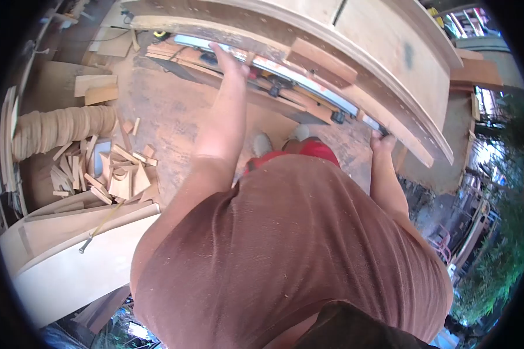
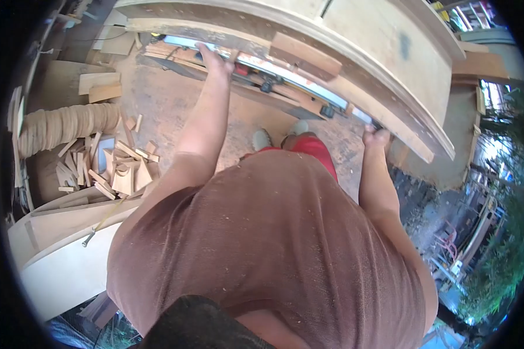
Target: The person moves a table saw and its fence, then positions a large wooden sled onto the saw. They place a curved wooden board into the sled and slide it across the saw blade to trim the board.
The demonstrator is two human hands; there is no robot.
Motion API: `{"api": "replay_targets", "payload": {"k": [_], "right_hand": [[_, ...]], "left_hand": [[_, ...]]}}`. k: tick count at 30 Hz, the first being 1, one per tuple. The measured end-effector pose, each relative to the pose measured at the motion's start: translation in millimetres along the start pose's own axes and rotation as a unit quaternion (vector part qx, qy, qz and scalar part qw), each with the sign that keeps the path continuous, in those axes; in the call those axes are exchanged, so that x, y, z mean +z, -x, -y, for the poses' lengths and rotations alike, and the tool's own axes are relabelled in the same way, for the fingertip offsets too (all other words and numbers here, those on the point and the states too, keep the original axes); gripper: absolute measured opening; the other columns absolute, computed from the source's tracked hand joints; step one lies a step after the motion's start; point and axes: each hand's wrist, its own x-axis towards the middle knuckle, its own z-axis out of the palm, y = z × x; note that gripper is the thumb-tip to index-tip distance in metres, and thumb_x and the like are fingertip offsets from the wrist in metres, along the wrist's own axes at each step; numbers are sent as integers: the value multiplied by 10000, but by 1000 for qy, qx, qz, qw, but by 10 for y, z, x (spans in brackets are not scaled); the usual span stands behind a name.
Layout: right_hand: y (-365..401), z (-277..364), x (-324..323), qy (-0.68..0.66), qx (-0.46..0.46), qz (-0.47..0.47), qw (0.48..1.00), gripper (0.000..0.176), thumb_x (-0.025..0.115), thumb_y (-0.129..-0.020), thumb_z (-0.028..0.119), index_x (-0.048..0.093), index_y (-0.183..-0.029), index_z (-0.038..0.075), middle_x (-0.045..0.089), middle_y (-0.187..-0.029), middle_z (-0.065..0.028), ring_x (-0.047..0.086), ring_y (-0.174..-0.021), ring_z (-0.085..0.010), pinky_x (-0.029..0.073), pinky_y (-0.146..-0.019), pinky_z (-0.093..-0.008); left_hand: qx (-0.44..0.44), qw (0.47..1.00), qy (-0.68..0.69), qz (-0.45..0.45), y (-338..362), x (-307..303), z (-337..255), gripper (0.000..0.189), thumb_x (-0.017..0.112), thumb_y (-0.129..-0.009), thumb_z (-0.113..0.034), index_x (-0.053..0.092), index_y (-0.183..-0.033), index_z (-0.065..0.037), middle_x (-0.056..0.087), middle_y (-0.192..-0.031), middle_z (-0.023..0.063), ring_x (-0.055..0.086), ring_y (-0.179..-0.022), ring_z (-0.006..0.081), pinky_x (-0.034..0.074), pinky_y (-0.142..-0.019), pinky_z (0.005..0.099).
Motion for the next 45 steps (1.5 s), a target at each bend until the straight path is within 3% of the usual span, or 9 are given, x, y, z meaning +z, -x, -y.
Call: {"api": "replay_targets", "payload": {"k": [6,23,27,29,36,38,40,41,45], "right_hand": [[-123,-162,8,-104,-45,19,993,526,425,-936,437,520,-1330,102,532,-1362,-76,507,-1238,-284,381,-1083,-492],[-34,-414,148,-47,-138,-54,988,626,400,-964,535,437,-1378,67,513,-1363,-109,522,-1217,-313,470,-1003,-484],[81,-414,216,-80,-117,-87,986,563,426,-985,480,422,-1374,73,529,-1334,-112,547,-1180,-292,491,-968,-455],[66,-462,228,-84,-150,-100,980,541,436,-990,457,417,-1372,75,535,-1320,-112,549,-1173,-288,490,-966,-451],[-36,-649,28,-82,-228,-159,957,513,495,-982,405,407,-1370,82,528,-1317,-123,545,-1172,-286,498,-953,-434],[41,-604,79,-69,-236,-170,954,555,491,-973,440,402,-1379,71,523,-1329,-132,542,-1185,-292,497,-963,-430],[441,-610,473,-142,-265,-111,947,469,480,-994,371,426,-1346,66,536,-1300,-138,557,-1138,-294,523,-890,-418],[384,-640,330,-142,-265,-124,946,469,480,-994,371,426,-1346,66,536,-1300,-138,557,-1138,-294,523,-890,-418],[-71,-897,-376,-40,-251,-54,966,507,473,-981,355,383,-1385,60,513,-1331,-144,536,-1192,-310,510,-957,-468]], "left_hand": [[116,988,36,95,-562,-272,-222,906,111,-881,-777,144,-1536,-152,125,-1594,81,148,-1451,320,140,-1181,500],[-241,958,117,102,-1495,-879,-1345,736,404,-928,-631,432,-1392,-61,486,-1395,130,479,-1248,336,384,-1070,488],[-269,962,35,-23,-1368,-607,-1517,581,407,-957,-451,454,-1370,-45,490,-1389,136,487,-1248,326,397,-1072,478],[-96,927,-312,185,-1717,-1094,-1291,542,384,-963,-424,459,-1364,-66,485,-1400,114,458,-1278,315,360,-1098,474],[0,812,-504,294,-1808,-1122,-1284,599,270,-953,-512,411,-1385,-122,473,-1387,112,471,-1226,356,429,-972,565],[-290,877,27,382,-1786,-898,-1488,608,272,-936,-545,439,-1338,-120,495,-1324,124,505,-1142,377,482,-811,604],[-279,958,6,57,-1644,-482,-1597,603,281,-925,-560,458,-1296,-120,518,-1269,125,522,-1097,371,490,-714,606],[-289,901,-45,321,-1782,-749,-1640,578,288,-926,-550,463,-1284,-131,522,-1257,119,522,-1092,367,490,-719,598],[-256,951,-55,163,-1710,-782,-1604,589,364,-935,-534,477,-1284,-73,540,-1226,153,536,-1088,366,521,-765,554]]}}
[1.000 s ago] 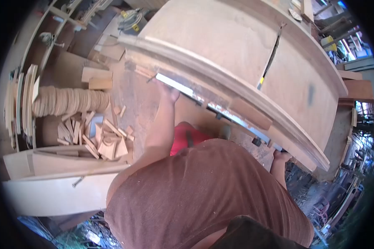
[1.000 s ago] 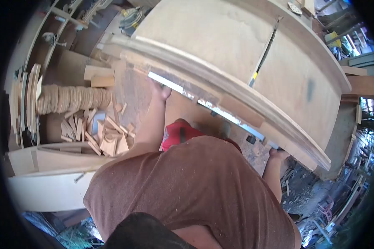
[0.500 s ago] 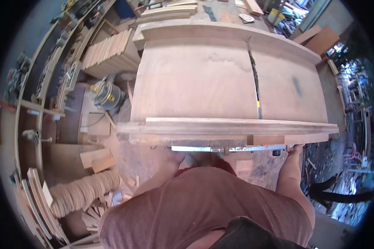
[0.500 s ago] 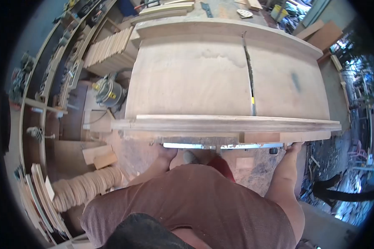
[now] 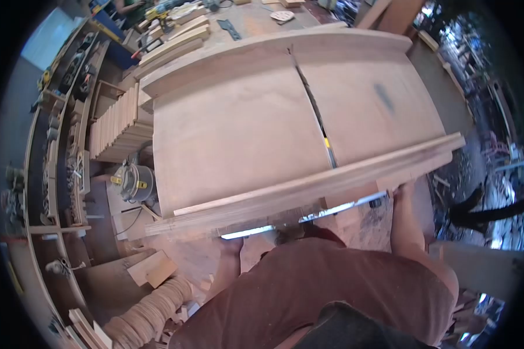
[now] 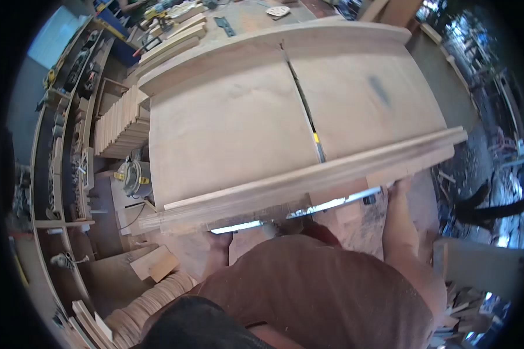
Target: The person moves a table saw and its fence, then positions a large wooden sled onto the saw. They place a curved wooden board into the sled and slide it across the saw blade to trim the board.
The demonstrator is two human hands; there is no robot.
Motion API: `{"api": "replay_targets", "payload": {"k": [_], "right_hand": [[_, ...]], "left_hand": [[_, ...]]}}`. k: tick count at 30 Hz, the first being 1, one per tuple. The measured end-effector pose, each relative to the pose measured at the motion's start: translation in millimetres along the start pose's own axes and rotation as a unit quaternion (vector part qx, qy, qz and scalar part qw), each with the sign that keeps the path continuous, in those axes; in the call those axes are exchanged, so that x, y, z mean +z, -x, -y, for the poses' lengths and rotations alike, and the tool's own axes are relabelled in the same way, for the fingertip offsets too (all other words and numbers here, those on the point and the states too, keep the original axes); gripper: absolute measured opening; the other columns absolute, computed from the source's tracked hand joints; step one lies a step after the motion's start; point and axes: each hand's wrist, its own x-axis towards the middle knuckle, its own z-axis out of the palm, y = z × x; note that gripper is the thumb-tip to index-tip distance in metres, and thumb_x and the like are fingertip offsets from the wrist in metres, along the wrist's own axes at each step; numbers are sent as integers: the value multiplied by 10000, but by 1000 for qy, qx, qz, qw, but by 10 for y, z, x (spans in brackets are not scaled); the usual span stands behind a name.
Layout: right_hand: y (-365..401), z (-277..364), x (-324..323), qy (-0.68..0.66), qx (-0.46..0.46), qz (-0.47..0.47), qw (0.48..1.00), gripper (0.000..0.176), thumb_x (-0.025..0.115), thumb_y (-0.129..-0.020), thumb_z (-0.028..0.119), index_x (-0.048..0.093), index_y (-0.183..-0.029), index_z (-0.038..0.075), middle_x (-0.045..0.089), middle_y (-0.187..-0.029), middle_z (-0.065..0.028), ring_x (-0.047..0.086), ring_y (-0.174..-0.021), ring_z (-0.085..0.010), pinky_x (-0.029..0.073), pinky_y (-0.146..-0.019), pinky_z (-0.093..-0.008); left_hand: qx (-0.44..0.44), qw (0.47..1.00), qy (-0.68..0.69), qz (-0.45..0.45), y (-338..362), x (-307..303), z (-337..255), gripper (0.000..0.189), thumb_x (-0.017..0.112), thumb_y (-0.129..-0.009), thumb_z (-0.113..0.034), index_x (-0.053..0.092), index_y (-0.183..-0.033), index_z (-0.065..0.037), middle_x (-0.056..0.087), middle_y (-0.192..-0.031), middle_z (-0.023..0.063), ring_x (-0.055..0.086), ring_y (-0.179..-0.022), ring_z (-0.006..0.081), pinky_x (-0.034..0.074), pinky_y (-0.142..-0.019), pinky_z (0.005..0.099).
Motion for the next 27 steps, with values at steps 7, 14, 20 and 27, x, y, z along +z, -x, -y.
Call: {"api": "replay_targets", "payload": {"k": [7,14,20,27], "right_hand": [[171,367,734,-96,37,-177,979,469,422,-1002,388,445,-1319,43,575,-1255,-137,577,-1120,-304,498,-951,-464],[379,739,1019,22,46,-199,979,500,400,-1009,387,492,-1255,-39,592,-1192,-166,578,-1065,-293,471,-938,-411],[206,440,402,-5,264,55,963,602,391,-1004,498,460,-1334,-1,548,-1235,-123,564,-1032,-227,476,-867,-366],[-539,1701,-1763,160,271,134,940,620,471,-982,477,354,-1428,63,462,-1372,-147,468,-1246,-274,449,-969,-423]], "left_hand": [[53,984,-164,-55,303,530,151,510,424,-957,-398,458,-1351,-75,525,-1326,140,527,-1170,325,483,-936,538],[134,979,-20,-150,-49,62,320,646,280,-951,-552,465,-1363,-90,481,-1394,135,455,-1269,366,340,-1066,601],[214,925,-156,-271,232,253,1020,633,274,-922,-625,515,-1255,-144,618,-1094,139,613,-915,286,524,-619,357],[186,955,-128,-193,358,1631,3280,762,315,-888,-728,360,-1422,-186,383,-1433,114,418,-1267,335,411,-952,563]]}}
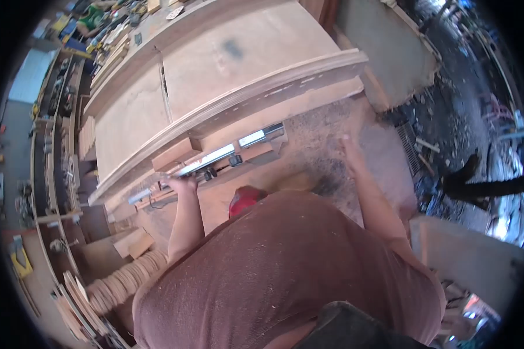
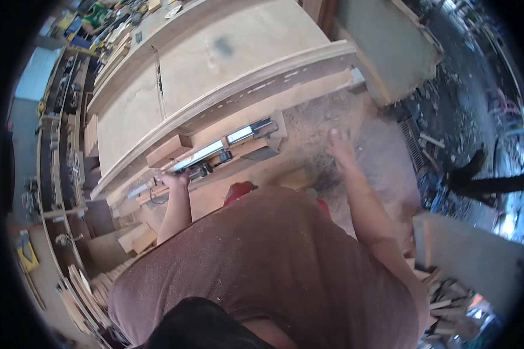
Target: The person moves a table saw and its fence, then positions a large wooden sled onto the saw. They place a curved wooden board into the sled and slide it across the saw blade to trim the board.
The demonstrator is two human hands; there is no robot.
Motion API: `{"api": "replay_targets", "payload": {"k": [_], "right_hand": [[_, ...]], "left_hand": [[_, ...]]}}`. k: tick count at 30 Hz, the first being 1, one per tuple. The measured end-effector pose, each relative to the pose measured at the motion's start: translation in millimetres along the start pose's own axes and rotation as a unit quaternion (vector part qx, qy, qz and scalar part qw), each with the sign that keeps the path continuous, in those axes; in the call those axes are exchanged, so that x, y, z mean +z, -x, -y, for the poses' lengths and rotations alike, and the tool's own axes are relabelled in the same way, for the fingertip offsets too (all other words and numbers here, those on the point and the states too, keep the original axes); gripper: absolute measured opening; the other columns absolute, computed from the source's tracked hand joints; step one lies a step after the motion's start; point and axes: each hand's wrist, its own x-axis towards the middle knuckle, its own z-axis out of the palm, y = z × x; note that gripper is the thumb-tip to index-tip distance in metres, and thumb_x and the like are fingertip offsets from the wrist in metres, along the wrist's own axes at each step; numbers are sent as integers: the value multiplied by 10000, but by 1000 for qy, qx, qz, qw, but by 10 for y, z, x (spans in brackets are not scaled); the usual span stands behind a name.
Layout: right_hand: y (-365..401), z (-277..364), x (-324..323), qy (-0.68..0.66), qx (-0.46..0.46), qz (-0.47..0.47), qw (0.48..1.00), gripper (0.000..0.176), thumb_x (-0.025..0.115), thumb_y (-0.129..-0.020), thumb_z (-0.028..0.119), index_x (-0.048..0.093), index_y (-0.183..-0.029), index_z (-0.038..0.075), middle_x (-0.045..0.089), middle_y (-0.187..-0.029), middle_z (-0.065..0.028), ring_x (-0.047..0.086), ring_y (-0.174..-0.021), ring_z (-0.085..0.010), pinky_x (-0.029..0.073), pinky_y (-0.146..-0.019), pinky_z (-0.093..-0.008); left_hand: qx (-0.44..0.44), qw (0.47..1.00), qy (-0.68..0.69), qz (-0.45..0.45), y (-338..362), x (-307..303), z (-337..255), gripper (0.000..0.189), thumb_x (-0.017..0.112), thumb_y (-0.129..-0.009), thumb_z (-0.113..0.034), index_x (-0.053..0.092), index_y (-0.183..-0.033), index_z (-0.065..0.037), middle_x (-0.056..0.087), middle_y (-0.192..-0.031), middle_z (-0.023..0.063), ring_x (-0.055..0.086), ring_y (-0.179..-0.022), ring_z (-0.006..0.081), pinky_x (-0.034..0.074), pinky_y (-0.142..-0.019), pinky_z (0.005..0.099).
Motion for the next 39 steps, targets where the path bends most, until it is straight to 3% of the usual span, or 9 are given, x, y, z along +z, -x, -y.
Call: {"api": "replay_targets", "payload": {"k": [4,9,21,26,28,30,32,36,39], "right_hand": [[-423,1104,-635,53,-123,2,991,675,461,-981,492,294,-1463,51,455,-1383,-183,468,-1253,-288,429,-989,-429],[-1048,1977,-761,66,-183,36,980,646,443,-994,474,296,-1463,54,467,-1368,-182,500,-1216,-272,447,-960,-404],[-3126,2875,-718,211,4,204,956,663,445,-985,497,281,-1469,74,485,-1340,-165,563,-1106,-257,489,-852,-367],[-4138,3350,-11,234,-3,333,913,668,470,-975,501,304,-1452,63,494,-1325,-169,567,-1113,-261,497,-826,-376],[-4374,3530,278,245,-16,371,896,675,476,-973,502,298,-1454,63,487,-1335,-175,557,-1132,-270,495,-837,-385],[-4543,3639,490,211,-13,424,880,674,487,-971,493,294,-1453,64,449,-1373,-184,535,-1168,-294,490,-877,-409],[-4657,3727,608,207,-5,434,877,670,488,-973,485,291,-1454,63,427,-1390,-187,526,-1179,-304,485,-897,-421],[-4937,3976,946,219,-37,447,867,651,482,-984,450,266,-1471,76,369,-1439,-214,464,-1263,-364,474,-950,-471],[-5293,4154,1236,200,-101,426,877,659,516,-974,424,257,-1471,78,393,-1418,-185,479,-1247,-331,492,-923,-446]], "left_hand": [[62,995,62,41,265,365,297,821,257,-880,-767,336,-1446,-178,343,-1470,98,365,-1316,337,389,-1010,599],[129,979,44,-152,452,901,483,775,258,-952,-666,383,-1411,-53,423,-1428,138,481,-1251,317,449,-1003,500],[174,966,29,-187,363,717,1073,665,359,-962,-586,449,-1355,-57,517,-1336,121,532,-1193,313,440,-1007,463],[230,939,-74,-244,1331,1282,1349,634,388,-981,-559,443,-1381,-71,471,-1408,114,469,-1276,230,411,-969,369],[232,915,-117,-307,1545,1200,1585,537,422,-995,-490,488,-1316,-63,524,-1277,93,495,-1166,203,412,-916,374],[339,862,-187,-328,1897,1472,1806,374,502,-968,-462,522,-969,-89,396,-746,-24,430,-684,125,395,-666,314],[204,916,-71,-339,2103,1745,2260,395,524,-943,-500,487,-955,-107,393,-673,-50,465,-633,112,414,-631,288],[129,958,49,-252,2125,2253,2932,555,476,-957,-508,439,-1311,-81,586,-1127,90,585,-967,218,484,-818,369],[202,947,142,-204,1596,1926,3011,634,424,-982,-497,376,-1413,-34,456,-1407,154,493,-1229,280,407,-1016,406]]}}
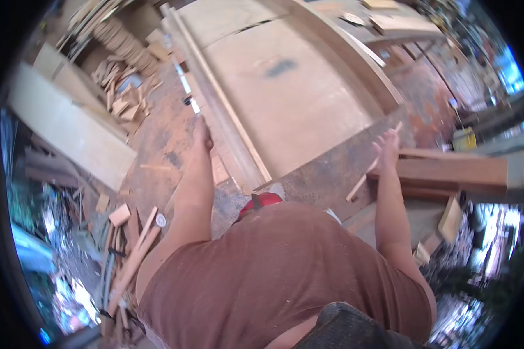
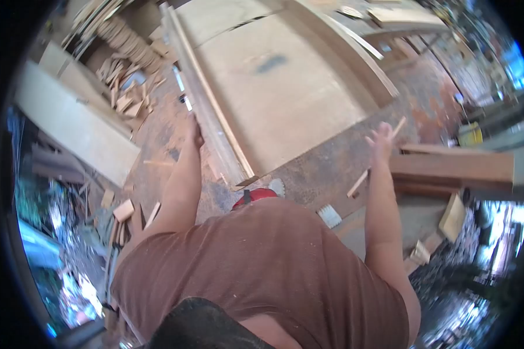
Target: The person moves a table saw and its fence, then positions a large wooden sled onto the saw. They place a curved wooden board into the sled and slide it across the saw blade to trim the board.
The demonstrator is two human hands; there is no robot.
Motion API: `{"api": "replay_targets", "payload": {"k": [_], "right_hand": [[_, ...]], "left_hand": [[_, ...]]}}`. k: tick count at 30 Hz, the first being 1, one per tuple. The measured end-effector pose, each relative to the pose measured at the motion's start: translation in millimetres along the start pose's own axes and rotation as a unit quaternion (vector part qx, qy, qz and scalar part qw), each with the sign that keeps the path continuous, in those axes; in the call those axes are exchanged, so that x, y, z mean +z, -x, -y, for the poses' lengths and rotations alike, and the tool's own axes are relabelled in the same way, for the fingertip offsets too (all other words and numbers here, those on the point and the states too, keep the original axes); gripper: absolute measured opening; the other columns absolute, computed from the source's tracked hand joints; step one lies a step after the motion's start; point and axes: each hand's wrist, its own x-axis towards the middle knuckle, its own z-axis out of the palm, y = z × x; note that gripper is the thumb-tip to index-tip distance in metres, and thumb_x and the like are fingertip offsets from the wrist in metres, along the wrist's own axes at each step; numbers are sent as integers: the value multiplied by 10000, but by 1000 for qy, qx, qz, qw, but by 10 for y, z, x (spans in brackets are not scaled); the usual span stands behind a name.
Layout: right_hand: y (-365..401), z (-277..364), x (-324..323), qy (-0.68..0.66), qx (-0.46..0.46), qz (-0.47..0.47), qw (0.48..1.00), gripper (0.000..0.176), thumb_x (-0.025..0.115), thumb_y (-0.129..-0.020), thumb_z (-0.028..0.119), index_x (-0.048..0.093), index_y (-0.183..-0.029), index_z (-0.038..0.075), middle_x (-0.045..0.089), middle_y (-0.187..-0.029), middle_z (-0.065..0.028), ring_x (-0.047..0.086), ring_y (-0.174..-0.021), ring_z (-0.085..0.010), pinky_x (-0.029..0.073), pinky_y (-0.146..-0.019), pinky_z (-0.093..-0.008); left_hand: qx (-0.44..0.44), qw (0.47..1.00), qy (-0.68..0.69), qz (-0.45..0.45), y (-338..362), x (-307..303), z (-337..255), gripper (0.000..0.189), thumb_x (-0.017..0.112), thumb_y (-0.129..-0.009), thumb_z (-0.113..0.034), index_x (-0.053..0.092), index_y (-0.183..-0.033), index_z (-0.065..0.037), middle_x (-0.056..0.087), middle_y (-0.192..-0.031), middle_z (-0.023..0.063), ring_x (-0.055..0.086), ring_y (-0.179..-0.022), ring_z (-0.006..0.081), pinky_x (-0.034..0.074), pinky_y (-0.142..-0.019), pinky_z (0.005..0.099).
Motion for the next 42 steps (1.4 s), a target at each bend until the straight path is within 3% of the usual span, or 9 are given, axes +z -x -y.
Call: {"api": "replay_targets", "payload": {"k": [6,9,11,15,17,21,23,28,42], "right_hand": [[-631,301,-166,92,-96,-30,991,727,569,-951,419,225,-1481,59,363,-1456,-168,443,-1279,-273,467,-946,-406],[-775,595,-84,127,-115,-35,985,751,615,-933,391,242,-1480,37,334,-1479,-202,412,-1322,-277,449,-972,-355],[-1046,613,-99,181,-98,35,978,637,655,-917,355,400,-1394,18,496,-1337,-170,508,-1199,-212,454,-911,-311],[-1677,390,-302,248,-76,127,958,503,684,-900,326,531,-1255,4,608,-1115,-88,561,-1012,-144,450,-838,-278],[-1623,380,-247,230,-154,170,946,455,711,-878,320,573,-1165,-5,615,-975,-22,548,-880,-105,449,-782,-277],[-1429,443,-35,170,-206,196,944,527,779,-801,241,564,-1214,-6,616,-1092,-55,571,-1004,-137,451,-883,-288],[-1546,267,-50,139,-159,193,958,570,786,-773,178,540,-1252,-8,608,-1141,-72,566,-1066,-167,433,-944,-308],[-1483,146,104,167,-295,67,938,516,724,-773,95,528,-1231,-39,578,-1172,-127,541,-1115,-216,407,-986,-340],[-1820,256,417,192,-240,61,950,409,730,-770,109,566,-1124,-14,606,-1040,-87,564,-981,-180,441,-891,-324]], "left_hand": [[19,994,-91,-53,-125,131,-308,770,422,-967,-549,317,-1445,45,387,-1469,192,388,-1339,279,316,-1099,395],[-73,988,-135,-33,74,322,-400,702,306,-962,-619,405,-1435,-109,514,-1394,98,527,-1224,231,417,-1028,383],[-44,990,-125,-46,-72,193,-334,843,387,-962,-587,234,-1474,65,312,-1515,210,310,-1400,291,237,-1142,353],[-46,991,-128,-16,-256,48,-240,782,350,-974,-572,301,-1463,35,343,-1503,208,322,-1398,299,252,-1139,356],[-55,988,-142,-21,-226,157,-288,780,350,-974,-572,304,-1462,35,345,-1502,209,323,-1397,300,253,-1139,357],[-64,983,-166,-54,-113,293,-372,777,348,-974,-572,309,-1459,33,347,-1501,210,325,-1397,302,254,-1138,358],[-69,979,-174,-75,-59,296,-397,775,348,-975,-572,312,-1458,33,348,-1500,211,325,-1396,303,255,-1138,358],[-79,972,-179,-128,-59,262,-451,771,346,-975,-572,320,-1455,31,351,-1498,212,327,-1395,305,257,-1137,360],[-76,956,-197,-204,164,225,-607,761,341,-975,-571,340,-1447,27,358,-1492,217,332,-1393,311,262,-1135,364]]}}
